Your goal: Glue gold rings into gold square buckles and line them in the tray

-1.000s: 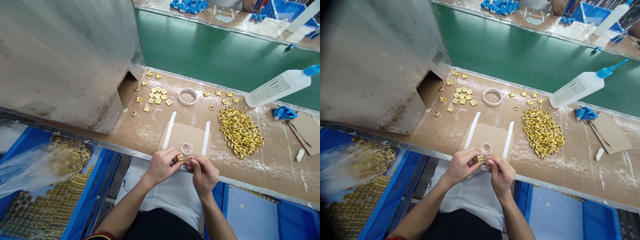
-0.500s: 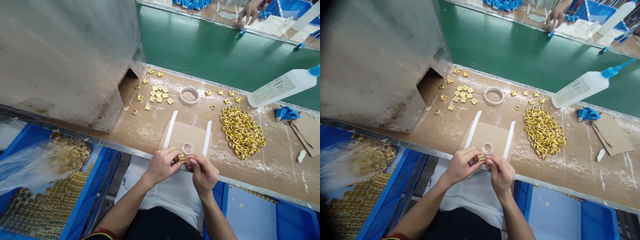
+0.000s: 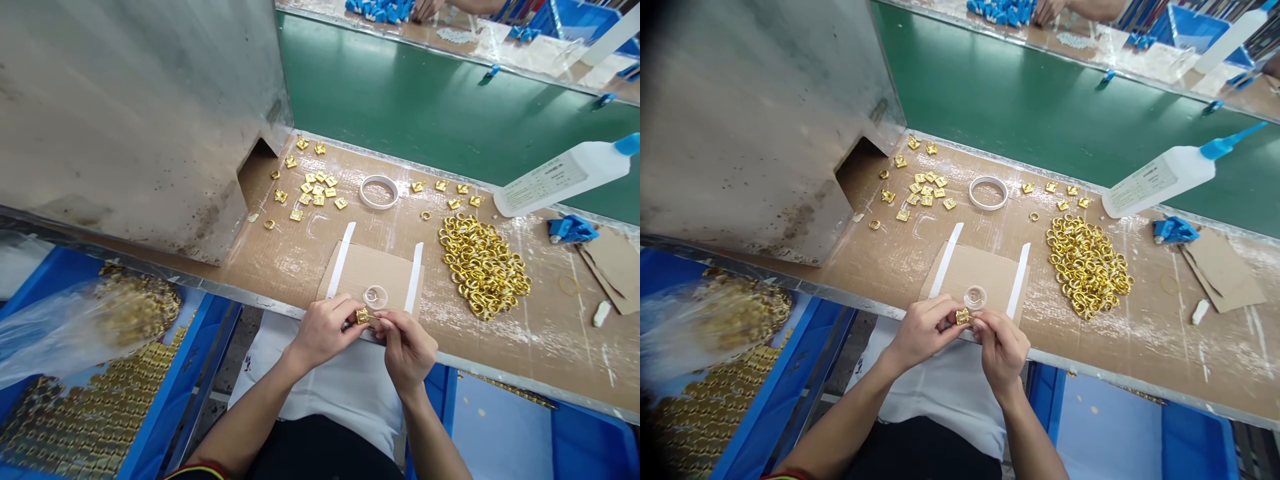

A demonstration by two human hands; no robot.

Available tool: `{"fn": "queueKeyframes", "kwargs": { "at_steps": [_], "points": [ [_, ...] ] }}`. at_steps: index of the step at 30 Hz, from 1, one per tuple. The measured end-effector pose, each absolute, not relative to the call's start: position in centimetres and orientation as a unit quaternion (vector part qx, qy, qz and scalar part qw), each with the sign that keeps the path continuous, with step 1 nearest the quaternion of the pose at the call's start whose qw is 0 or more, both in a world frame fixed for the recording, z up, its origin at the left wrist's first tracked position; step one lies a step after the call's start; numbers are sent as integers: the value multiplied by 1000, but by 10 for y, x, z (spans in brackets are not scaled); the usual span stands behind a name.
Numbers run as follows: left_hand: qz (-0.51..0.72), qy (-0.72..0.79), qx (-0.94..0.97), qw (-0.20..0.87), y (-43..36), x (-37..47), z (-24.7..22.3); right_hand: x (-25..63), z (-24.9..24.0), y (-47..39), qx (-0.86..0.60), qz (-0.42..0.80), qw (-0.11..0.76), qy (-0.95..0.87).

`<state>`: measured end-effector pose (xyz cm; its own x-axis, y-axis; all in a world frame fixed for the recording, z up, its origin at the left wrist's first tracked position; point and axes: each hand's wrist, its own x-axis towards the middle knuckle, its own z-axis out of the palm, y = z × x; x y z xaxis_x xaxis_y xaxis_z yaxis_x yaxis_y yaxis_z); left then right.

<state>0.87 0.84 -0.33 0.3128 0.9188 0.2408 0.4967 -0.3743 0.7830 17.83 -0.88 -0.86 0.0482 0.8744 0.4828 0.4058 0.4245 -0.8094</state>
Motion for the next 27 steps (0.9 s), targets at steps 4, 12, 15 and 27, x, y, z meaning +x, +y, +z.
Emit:
{"fn": "queueKeyframes", "kwargs": {
  "at_steps": [4, 12, 15, 27],
  "points": [
    [345, 472, 752, 305, 8, 8, -3, 178, -9, -9, -489, 224, 535, -652],
    [340, 475, 752, 305, 8, 8, -3, 179, -10, -9, -482, 222, 532, -660],
    [336, 477, 753, 304, 9, 9, -4, 179, -10, -9, -482, 222, 530, -661],
    [320, 484, 758, 298, 8, 9, -2, 178, -8, -9, -485, 227, 524, -662]
  ]
}}
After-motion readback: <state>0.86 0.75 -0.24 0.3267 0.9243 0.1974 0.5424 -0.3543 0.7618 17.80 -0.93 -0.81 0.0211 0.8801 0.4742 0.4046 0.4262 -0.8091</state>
